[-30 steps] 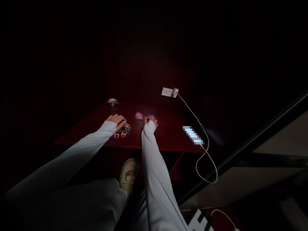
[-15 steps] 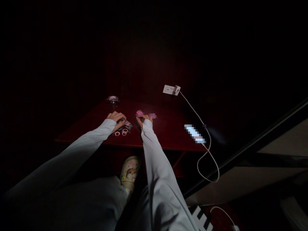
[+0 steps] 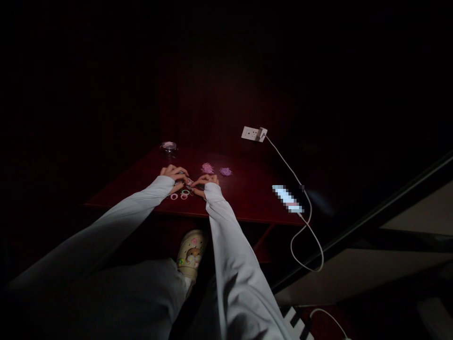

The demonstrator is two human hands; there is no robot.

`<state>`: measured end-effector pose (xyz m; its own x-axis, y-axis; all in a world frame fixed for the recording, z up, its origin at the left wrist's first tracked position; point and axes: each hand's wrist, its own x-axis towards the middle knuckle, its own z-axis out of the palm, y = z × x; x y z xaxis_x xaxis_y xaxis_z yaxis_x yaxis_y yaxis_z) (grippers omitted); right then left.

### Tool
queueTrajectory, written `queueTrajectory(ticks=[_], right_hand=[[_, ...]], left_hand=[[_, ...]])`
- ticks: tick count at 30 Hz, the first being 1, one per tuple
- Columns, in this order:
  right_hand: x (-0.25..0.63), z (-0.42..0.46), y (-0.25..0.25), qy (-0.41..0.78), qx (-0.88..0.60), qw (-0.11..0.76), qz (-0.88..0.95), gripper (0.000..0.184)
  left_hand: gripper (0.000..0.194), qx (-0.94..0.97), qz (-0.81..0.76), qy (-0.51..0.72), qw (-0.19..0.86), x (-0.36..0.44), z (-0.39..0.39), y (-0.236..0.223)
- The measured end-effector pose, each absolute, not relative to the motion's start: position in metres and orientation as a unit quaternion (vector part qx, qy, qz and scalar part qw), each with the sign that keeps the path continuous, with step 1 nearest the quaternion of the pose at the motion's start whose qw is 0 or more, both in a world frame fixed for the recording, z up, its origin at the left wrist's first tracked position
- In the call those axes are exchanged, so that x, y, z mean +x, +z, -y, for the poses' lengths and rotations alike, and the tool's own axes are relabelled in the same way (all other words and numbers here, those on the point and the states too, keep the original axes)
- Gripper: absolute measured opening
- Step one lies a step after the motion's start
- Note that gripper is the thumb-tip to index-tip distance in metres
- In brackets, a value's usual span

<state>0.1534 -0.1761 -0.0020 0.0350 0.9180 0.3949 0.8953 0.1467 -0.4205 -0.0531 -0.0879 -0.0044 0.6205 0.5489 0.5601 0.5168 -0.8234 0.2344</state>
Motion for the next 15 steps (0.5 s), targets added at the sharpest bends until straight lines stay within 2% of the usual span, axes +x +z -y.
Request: queueTrajectory(ticks=[15], right_hand=[[0.1527, 0.1778, 0.0019, 0.043, -0.657, 0.285, 0.696, 0.020]], left_hand=[[0.004, 0.905, -0.301, 0.297, 0.038, -0.0516, 0.0870, -0.0069]])
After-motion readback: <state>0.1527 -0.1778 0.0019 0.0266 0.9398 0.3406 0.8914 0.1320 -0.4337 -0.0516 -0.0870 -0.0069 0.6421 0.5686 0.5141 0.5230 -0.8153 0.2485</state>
